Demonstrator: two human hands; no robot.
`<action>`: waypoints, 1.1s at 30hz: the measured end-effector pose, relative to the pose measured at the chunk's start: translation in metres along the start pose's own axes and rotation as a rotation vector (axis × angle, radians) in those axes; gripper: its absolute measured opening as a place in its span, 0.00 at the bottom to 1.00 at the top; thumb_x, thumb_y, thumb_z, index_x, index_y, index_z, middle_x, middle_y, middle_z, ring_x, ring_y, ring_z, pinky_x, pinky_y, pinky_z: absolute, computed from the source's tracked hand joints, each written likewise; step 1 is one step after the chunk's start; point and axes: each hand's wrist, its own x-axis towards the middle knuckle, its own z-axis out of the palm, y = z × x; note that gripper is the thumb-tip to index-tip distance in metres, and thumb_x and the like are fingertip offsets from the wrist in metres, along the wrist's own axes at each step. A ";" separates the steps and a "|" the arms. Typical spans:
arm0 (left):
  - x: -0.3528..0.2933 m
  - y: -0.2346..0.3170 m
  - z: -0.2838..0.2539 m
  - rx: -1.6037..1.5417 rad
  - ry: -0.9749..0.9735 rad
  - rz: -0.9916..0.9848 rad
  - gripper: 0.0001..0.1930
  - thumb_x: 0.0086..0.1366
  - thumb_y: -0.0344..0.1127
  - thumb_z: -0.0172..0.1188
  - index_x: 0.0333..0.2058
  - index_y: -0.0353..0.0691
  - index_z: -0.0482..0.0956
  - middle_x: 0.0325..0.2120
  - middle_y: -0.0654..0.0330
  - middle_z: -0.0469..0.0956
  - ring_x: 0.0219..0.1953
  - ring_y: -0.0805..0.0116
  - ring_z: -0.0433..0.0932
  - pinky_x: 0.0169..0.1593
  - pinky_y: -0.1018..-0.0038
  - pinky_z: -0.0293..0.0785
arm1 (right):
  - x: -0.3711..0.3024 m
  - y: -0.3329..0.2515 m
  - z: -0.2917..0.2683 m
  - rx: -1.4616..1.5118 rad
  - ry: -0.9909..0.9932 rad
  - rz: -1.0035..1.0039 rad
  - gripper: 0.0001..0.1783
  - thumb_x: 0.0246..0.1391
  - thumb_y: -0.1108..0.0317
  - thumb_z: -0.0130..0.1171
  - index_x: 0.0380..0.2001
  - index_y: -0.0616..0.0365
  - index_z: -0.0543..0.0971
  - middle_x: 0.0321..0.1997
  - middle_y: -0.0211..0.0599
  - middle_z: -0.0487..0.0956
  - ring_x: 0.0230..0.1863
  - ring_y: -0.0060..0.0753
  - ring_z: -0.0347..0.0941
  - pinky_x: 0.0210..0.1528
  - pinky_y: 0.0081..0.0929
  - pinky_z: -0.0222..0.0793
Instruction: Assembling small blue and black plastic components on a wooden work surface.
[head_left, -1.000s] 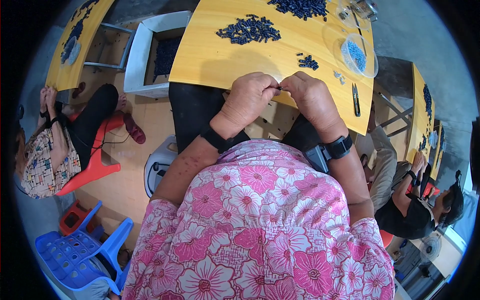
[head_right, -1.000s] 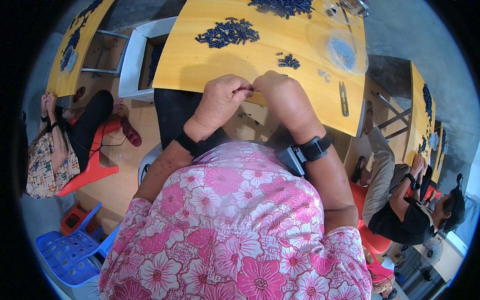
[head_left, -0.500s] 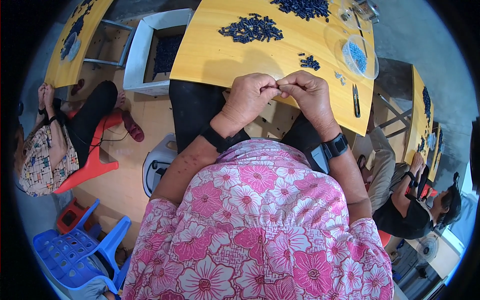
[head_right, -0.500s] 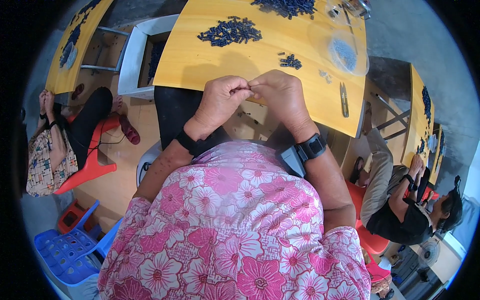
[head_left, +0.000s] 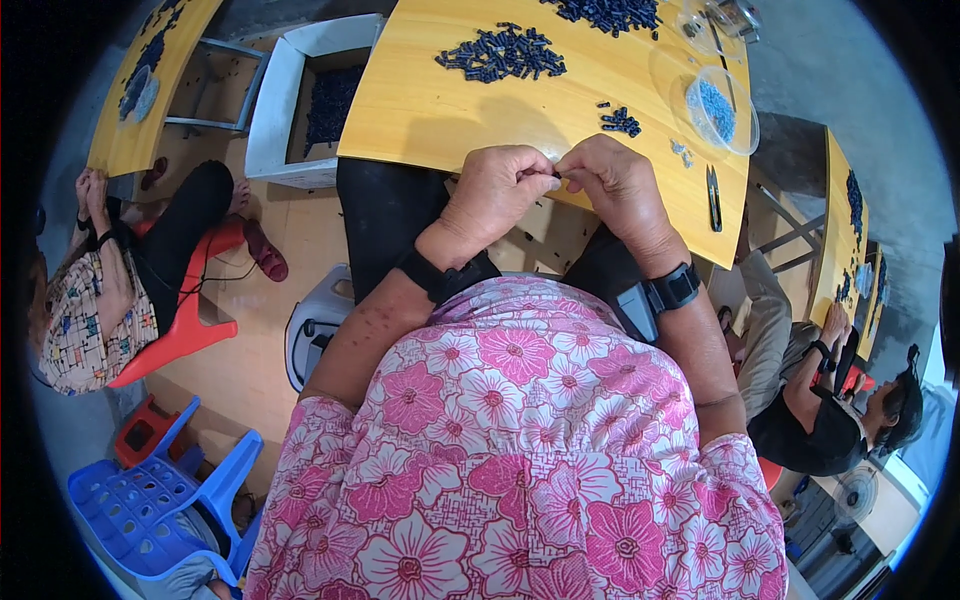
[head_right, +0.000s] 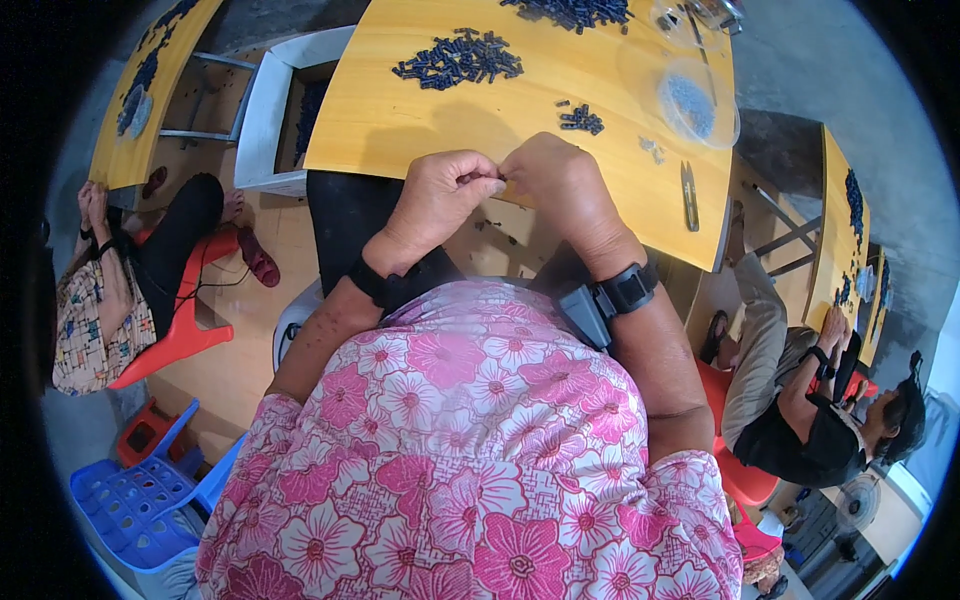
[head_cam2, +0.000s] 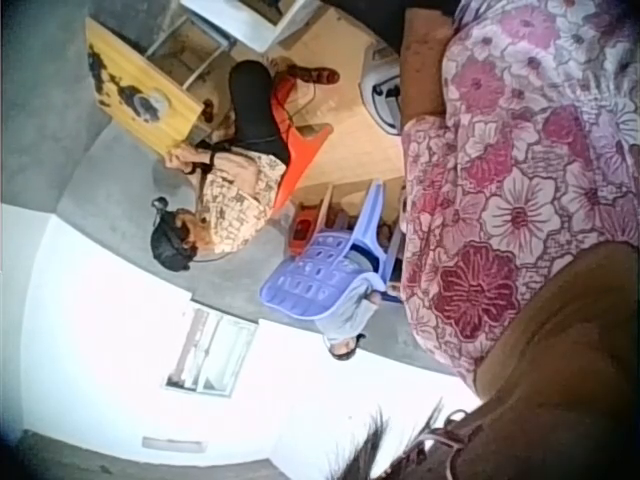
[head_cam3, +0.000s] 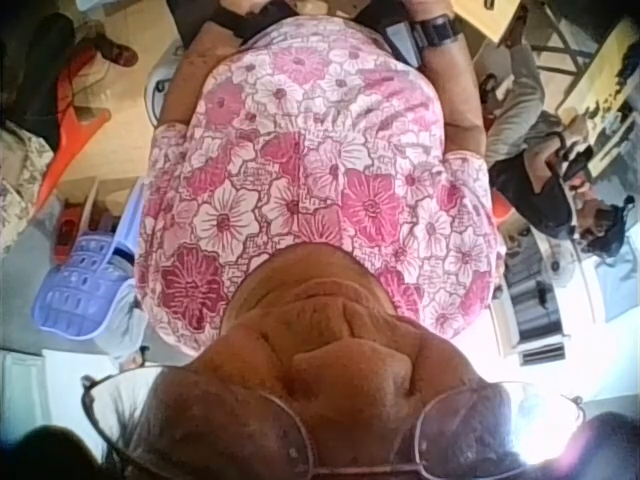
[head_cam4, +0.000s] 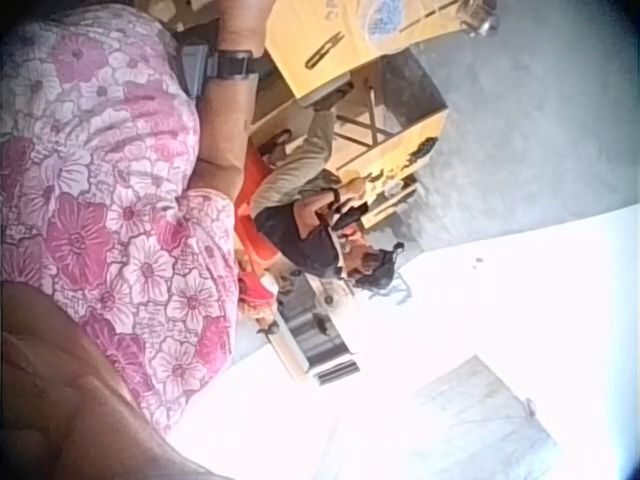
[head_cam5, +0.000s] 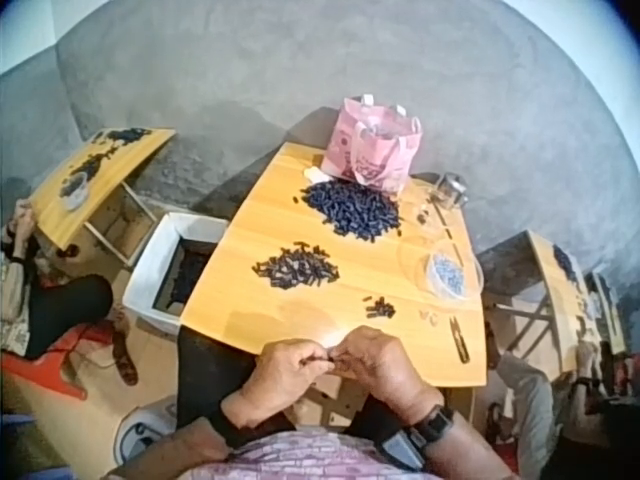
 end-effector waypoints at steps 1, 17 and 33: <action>-0.001 -0.003 0.001 -0.026 0.004 -0.010 0.05 0.58 0.28 0.63 0.31 0.32 0.81 0.22 0.62 0.80 0.25 0.81 0.73 0.32 0.81 0.71 | 0.001 -0.001 0.001 -0.087 -0.016 -0.049 0.09 0.40 0.73 0.63 0.29 0.52 0.82 0.28 0.35 0.78 0.32 0.37 0.76 0.36 0.29 0.73; 0.000 -0.010 0.001 -0.292 -0.065 -0.067 0.07 0.64 0.29 0.58 0.37 0.32 0.81 0.30 0.63 0.83 0.31 0.82 0.76 0.38 0.83 0.73 | -0.006 -0.006 0.005 0.457 0.028 0.203 0.10 0.47 0.80 0.60 0.35 0.61 0.83 0.33 0.37 0.80 0.36 0.28 0.77 0.42 0.22 0.73; 0.003 -0.014 0.001 -0.516 -0.095 -0.164 0.08 0.65 0.29 0.58 0.38 0.30 0.80 0.31 0.60 0.81 0.33 0.77 0.78 0.39 0.83 0.74 | -0.009 -0.001 0.015 0.441 0.108 0.225 0.12 0.46 0.80 0.61 0.36 0.59 0.83 0.33 0.35 0.81 0.36 0.26 0.78 0.43 0.21 0.73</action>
